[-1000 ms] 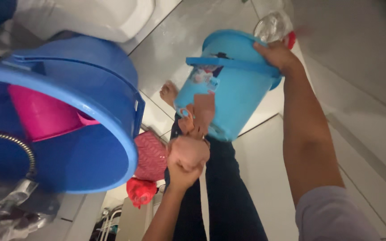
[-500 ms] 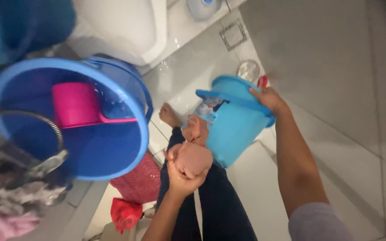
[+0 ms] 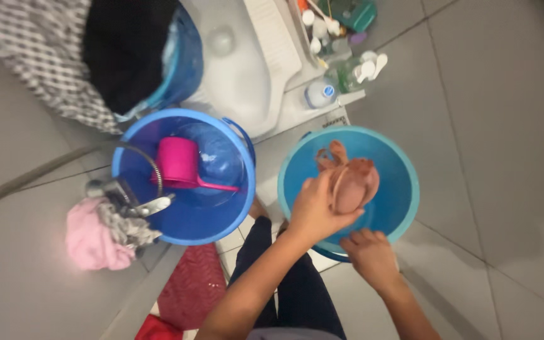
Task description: The person hand washes several small garments in a blue bucket, repeatedly scrubbing, rinsing, and wringing them. They use a pink scoop to transfer water between buckets and handle the clothes one at a time.
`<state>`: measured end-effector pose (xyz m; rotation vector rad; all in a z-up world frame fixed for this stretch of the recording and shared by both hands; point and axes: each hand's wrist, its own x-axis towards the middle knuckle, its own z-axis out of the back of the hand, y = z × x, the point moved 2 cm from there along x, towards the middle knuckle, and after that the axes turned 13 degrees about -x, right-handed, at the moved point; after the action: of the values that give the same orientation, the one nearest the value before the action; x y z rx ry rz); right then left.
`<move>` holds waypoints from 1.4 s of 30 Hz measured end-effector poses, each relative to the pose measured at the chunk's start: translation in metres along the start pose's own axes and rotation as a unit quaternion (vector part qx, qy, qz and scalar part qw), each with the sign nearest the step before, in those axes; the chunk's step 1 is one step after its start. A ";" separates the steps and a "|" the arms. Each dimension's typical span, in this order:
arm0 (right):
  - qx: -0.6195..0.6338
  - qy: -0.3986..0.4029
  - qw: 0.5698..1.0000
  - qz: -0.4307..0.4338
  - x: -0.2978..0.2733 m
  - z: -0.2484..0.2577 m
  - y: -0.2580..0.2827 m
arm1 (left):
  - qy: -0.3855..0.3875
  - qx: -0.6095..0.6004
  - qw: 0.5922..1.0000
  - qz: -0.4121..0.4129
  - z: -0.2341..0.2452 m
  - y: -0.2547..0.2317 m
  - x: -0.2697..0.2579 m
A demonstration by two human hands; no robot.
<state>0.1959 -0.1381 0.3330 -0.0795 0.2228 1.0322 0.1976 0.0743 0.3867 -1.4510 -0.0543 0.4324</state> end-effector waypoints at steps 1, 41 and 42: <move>-0.016 0.020 1.000 -0.011 0.001 0.021 0.002 | 0.051 0.035 0.997 0.055 0.007 -0.011 0.000; -0.052 -0.192 0.968 0.155 0.384 -0.123 -0.014 | -0.448 0.055 0.884 0.121 0.162 0.118 -0.066; -0.069 -0.174 0.971 0.150 0.386 -0.124 -0.009 | -0.467 0.104 0.870 0.119 0.169 0.118 -0.072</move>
<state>0.3756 0.1617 0.1267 0.0124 -0.1630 1.3433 0.0523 0.2180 0.3109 -0.9209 -0.5917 1.2798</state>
